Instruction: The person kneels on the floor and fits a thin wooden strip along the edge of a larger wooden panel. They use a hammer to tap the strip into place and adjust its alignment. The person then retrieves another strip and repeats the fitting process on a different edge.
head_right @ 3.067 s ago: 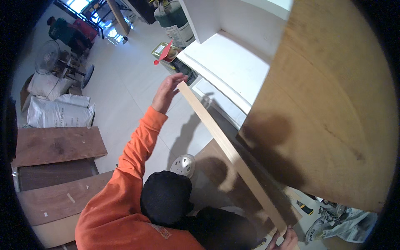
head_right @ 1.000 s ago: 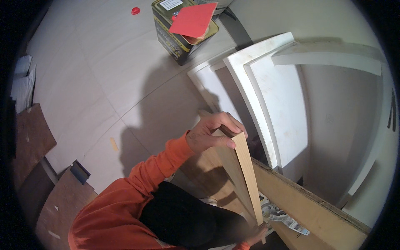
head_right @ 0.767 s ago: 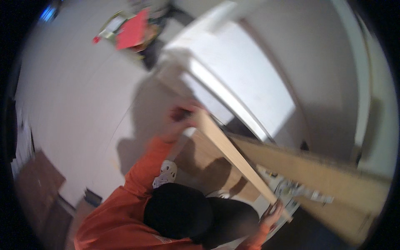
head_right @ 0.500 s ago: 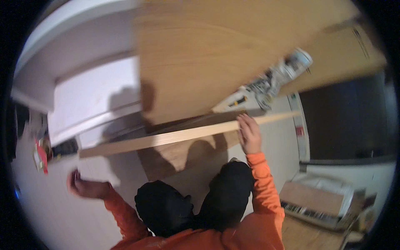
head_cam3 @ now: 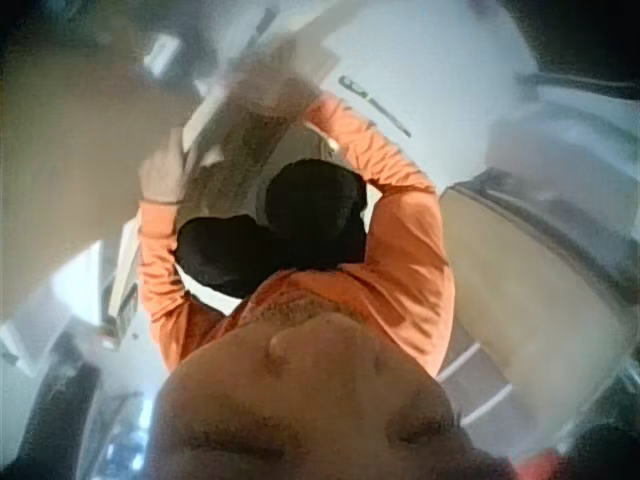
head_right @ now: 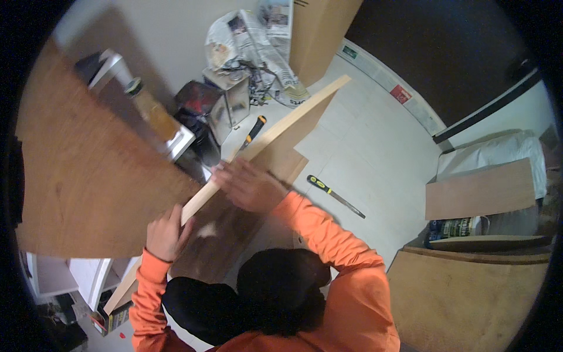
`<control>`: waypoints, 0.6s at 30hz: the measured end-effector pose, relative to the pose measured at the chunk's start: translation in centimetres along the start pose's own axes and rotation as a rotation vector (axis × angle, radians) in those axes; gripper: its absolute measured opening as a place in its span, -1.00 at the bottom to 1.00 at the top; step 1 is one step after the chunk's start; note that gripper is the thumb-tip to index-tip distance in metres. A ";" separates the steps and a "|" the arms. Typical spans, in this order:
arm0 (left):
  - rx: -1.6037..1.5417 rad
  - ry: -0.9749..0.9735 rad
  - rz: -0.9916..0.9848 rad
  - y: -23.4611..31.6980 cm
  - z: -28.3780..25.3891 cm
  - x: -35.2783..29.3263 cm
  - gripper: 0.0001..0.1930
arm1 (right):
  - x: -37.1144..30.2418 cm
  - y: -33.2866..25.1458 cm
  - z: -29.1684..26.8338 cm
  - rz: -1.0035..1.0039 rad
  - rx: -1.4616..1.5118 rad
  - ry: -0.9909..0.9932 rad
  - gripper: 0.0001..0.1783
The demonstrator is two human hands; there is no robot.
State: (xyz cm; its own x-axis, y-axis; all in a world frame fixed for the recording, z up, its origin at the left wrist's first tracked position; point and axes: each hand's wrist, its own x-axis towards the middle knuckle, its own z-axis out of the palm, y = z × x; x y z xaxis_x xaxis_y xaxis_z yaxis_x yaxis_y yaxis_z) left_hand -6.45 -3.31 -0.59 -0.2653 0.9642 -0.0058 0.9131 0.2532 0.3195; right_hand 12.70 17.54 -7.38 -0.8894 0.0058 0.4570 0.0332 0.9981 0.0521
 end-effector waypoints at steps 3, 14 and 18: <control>0.077 0.038 -0.014 0.1 1.0 -0.4 -0.63 | -3.5 9.8 -0.8 0.041 -0.145 0.179 -0.44; 0.136 -0.003 -0.056 6.2 1.1 2.2 -0.41 | -12.2 32.1 -6.0 0.355 -0.264 0.085 -0.41; 0.131 0.089 -0.039 8.7 2.9 5.9 -0.43 | -15.6 34.4 -4.7 0.528 -0.188 0.296 -0.37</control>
State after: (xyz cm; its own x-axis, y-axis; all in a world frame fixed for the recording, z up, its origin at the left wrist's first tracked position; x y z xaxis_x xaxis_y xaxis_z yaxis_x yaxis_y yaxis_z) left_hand 0.77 4.83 -0.57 -0.3229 0.9439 0.0700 0.9324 0.3045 0.1944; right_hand 29.89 51.49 -8.58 -0.5687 0.4504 0.6883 0.5366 0.8373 -0.1047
